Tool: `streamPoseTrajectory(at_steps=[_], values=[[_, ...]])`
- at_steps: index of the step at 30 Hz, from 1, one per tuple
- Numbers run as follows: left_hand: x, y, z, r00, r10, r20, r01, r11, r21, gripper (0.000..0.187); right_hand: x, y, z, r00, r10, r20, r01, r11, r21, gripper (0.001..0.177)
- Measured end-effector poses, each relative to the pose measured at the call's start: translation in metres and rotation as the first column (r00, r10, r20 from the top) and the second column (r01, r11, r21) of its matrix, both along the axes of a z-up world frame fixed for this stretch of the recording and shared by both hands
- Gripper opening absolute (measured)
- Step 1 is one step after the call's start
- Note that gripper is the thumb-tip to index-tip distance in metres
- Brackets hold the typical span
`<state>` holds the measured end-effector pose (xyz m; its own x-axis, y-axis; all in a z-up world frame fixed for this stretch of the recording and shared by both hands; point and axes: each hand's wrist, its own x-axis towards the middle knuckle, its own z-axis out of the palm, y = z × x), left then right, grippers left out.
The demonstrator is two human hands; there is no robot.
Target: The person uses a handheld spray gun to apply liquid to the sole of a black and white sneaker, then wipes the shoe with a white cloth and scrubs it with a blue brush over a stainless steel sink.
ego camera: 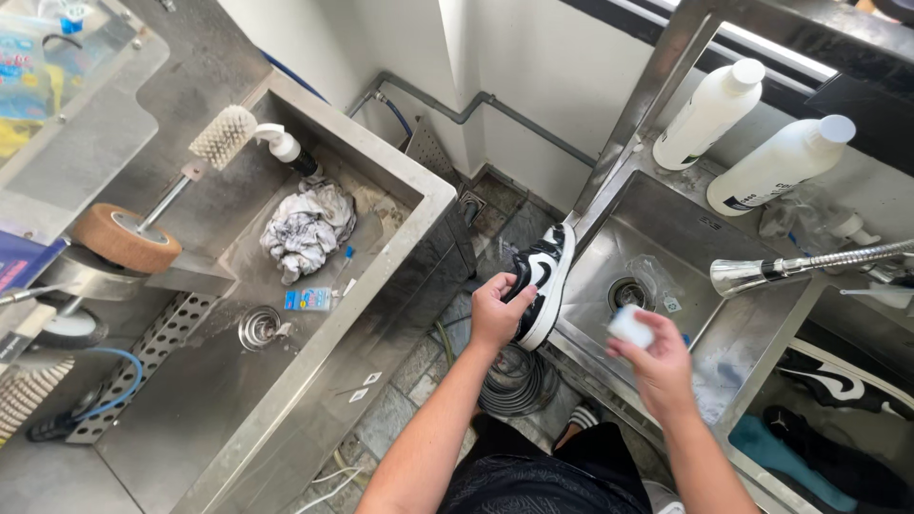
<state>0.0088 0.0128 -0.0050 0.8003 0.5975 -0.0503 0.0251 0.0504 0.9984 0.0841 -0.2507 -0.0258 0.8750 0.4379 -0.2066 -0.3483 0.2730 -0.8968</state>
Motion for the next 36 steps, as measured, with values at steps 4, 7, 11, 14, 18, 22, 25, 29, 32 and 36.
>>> streamPoseTrajectory(at_steps=[4, 7, 11, 14, 18, 22, 25, 29, 32, 36], values=[[0.004, 0.001, -0.002, 0.998, -0.008, -0.057, 0.007, 1.0, -0.01, 0.018, 0.0, 0.067, 0.045, 0.917, 0.22, 0.332, -0.105, 0.938, -0.33, 0.044], [0.005, -0.002, 0.003, 0.997, 0.009, -0.073, -0.012, 0.999, -0.037, 0.02, 0.005, 0.077, 0.06, 0.754, 0.367, 0.545, -0.02, 0.842, -0.539, 0.041], [0.011, -0.007, 0.02, 0.996, 0.063, 0.055, -0.068, 0.994, 0.084, 0.034, 0.023, 0.081, 0.054, 0.786, 0.302, 0.539, -0.063, 0.907, -0.415, 0.036], [0.005, -0.01, 0.025, 0.998, -0.036, 0.057, 0.037, 0.999, -0.029, 0.042, 0.034, 0.08, 0.046, 0.812, 0.35, 0.467, -0.08, 0.859, -0.505, 0.037], [0.008, -0.009, 0.02, 0.997, -0.036, 0.064, 0.036, 0.999, 0.002, 0.016, 0.029, 0.083, 0.057, 0.781, 0.345, 0.52, -0.076, 0.88, -0.469, 0.035], [0.014, -0.006, 0.01, 0.997, 0.032, 0.072, -0.029, 0.999, -0.043, 0.013, -0.003, 0.078, 0.081, 0.534, 0.377, 0.757, -0.005, 0.896, -0.443, 0.033], [0.016, -0.002, 0.009, 0.999, 0.019, 0.05, -0.016, 0.999, -0.051, 0.012, 0.003, 0.082, 0.094, 0.423, 0.427, 0.799, -0.047, 0.891, -0.452, 0.034], [0.015, -0.002, 0.011, 1.0, -0.009, 0.008, 0.009, 0.998, -0.056, 0.013, 0.024, 0.086, 0.094, 0.742, 0.436, 0.51, -0.084, 0.815, -0.574, 0.031], [0.026, 0.008, 0.014, 1.0, -0.005, 0.005, 0.005, 1.0, -0.013, 0.013, 0.025, 0.091, 0.09, 0.744, 0.429, 0.513, -0.048, 0.799, -0.599, 0.036], [0.021, 0.005, 0.009, 0.999, -0.023, -0.025, 0.023, 0.999, -0.026, 0.013, -0.004, 0.082, 0.084, 0.476, 0.419, 0.773, -0.017, 0.883, -0.468, 0.031]])
